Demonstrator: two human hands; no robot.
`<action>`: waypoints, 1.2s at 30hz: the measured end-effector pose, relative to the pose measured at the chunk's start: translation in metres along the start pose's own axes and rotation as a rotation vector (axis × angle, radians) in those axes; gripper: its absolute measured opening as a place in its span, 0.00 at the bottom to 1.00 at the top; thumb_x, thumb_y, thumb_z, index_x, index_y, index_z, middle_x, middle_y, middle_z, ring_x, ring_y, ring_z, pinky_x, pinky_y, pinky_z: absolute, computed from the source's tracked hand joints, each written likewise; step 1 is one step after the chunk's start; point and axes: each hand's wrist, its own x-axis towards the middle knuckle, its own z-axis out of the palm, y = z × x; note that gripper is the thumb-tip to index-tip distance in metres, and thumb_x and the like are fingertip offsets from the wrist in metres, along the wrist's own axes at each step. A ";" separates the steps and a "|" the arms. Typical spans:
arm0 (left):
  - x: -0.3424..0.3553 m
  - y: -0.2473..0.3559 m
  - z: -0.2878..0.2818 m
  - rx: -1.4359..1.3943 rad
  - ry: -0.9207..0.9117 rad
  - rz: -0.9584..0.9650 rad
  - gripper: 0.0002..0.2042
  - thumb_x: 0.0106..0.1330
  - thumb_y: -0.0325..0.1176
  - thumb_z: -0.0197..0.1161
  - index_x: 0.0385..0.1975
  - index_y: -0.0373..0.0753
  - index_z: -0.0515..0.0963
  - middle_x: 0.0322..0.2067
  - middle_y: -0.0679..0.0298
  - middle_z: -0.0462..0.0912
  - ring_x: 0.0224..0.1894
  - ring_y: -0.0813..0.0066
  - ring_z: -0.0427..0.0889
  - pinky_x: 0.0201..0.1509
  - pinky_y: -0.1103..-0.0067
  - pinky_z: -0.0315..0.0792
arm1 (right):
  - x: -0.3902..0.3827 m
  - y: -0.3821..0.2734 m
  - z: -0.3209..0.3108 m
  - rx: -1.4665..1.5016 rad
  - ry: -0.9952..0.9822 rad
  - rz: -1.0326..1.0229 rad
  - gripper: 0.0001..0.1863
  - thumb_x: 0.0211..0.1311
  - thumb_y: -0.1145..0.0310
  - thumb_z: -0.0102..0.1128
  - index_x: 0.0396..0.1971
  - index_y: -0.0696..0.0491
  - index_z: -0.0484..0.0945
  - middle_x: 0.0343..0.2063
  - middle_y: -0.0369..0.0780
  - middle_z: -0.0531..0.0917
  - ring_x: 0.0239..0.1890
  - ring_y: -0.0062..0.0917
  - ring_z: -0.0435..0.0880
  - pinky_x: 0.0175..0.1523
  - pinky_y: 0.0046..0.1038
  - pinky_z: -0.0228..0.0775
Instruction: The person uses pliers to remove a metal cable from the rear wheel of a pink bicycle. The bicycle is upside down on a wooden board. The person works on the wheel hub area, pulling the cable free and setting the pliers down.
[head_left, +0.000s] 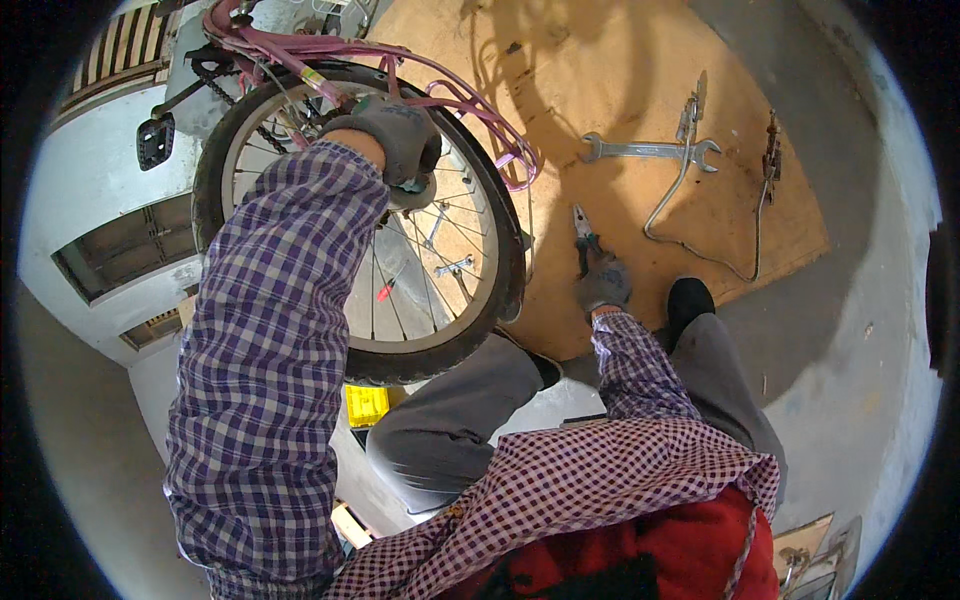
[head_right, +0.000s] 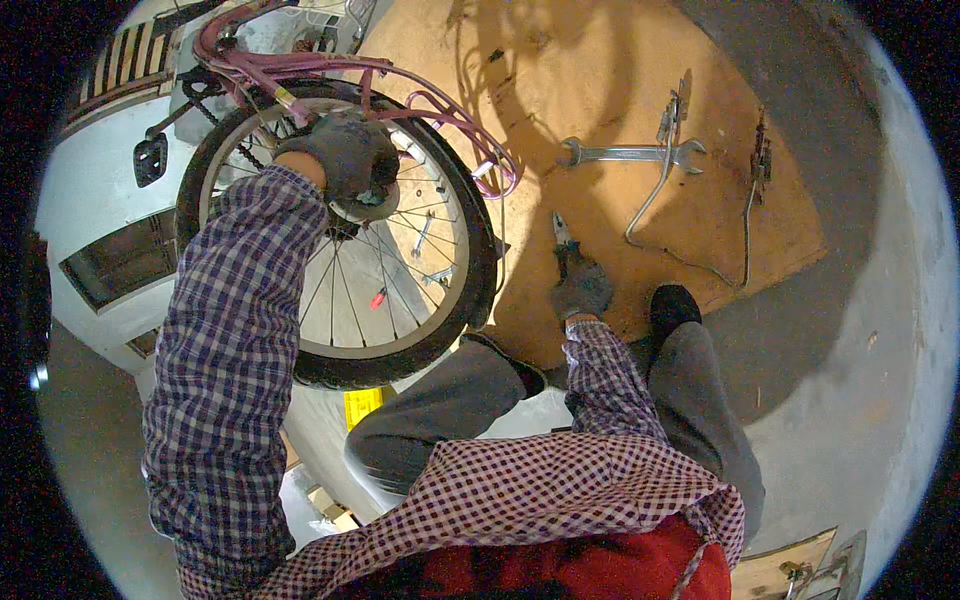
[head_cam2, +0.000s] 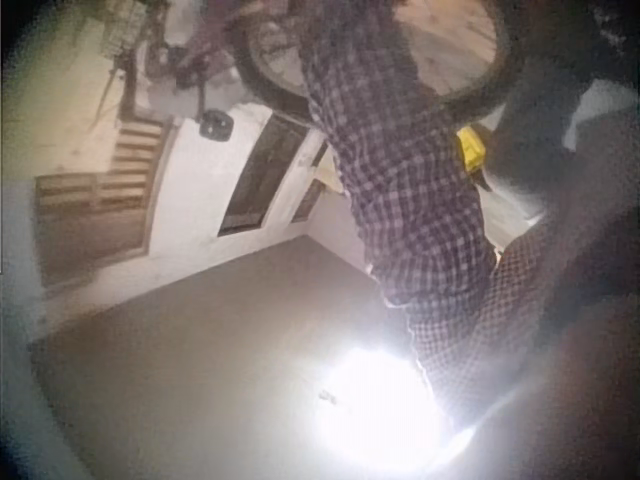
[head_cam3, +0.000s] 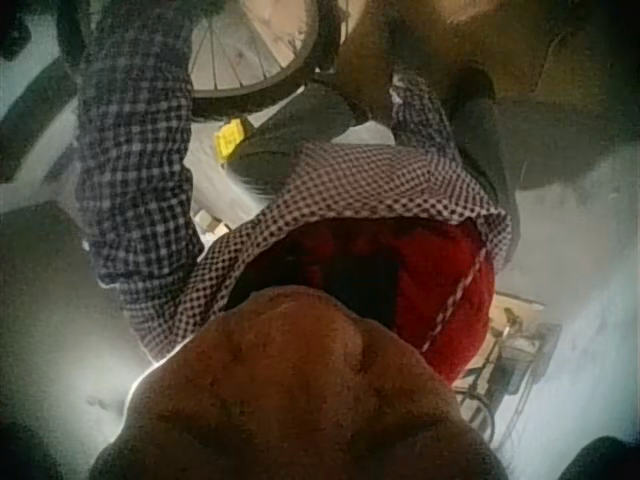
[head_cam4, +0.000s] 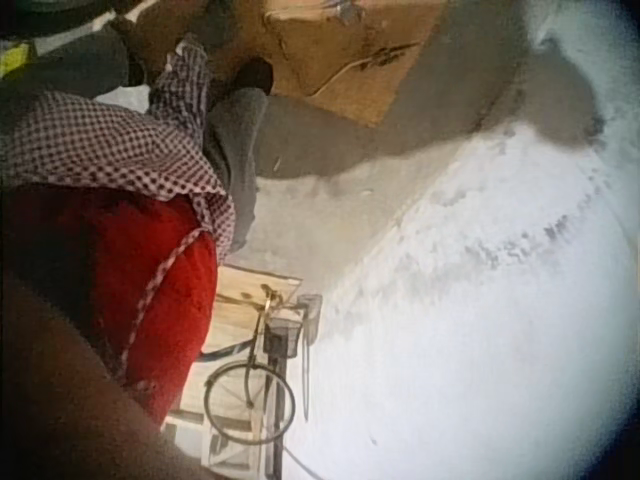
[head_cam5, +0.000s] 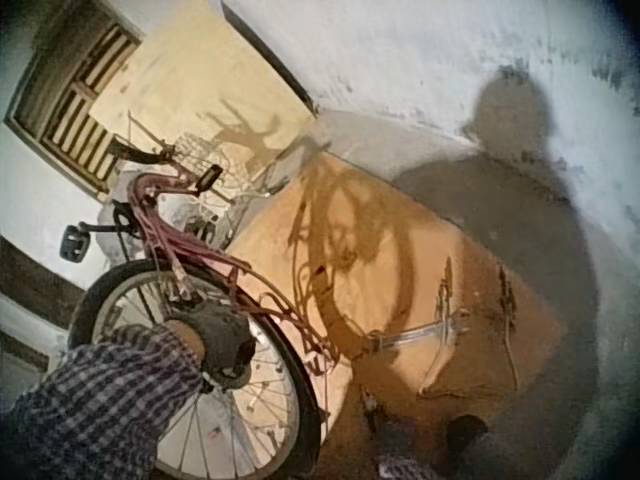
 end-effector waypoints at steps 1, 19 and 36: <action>0.000 -0.001 0.000 -0.007 -0.009 0.012 0.14 0.56 0.36 0.72 0.43 0.57 0.90 0.52 0.61 0.86 0.58 0.56 0.83 0.61 0.60 0.77 | -0.002 -0.005 -0.004 -0.015 -0.030 -0.014 0.28 0.59 0.54 0.69 0.55 0.55 0.81 0.50 0.52 0.84 0.54 0.43 0.85 0.54 0.47 0.78; -0.004 -0.002 -0.012 -0.016 -0.037 0.054 0.15 0.61 0.35 0.69 0.48 0.47 0.89 0.52 0.53 0.88 0.54 0.52 0.87 0.61 0.61 0.80 | -0.013 -0.108 -0.139 1.223 -0.298 -0.078 0.17 0.61 0.64 0.66 0.49 0.53 0.83 0.43 0.45 0.88 0.46 0.38 0.87 0.55 0.38 0.78; 0.003 -0.006 0.002 0.031 -0.020 -0.023 0.22 0.54 0.31 0.72 0.51 0.51 0.87 0.51 0.54 0.88 0.53 0.50 0.87 0.60 0.60 0.81 | -0.079 -0.143 -0.125 0.541 -0.163 -0.353 0.32 0.67 0.57 0.60 0.67 0.59 0.70 0.43 0.55 0.87 0.46 0.49 0.89 0.53 0.45 0.81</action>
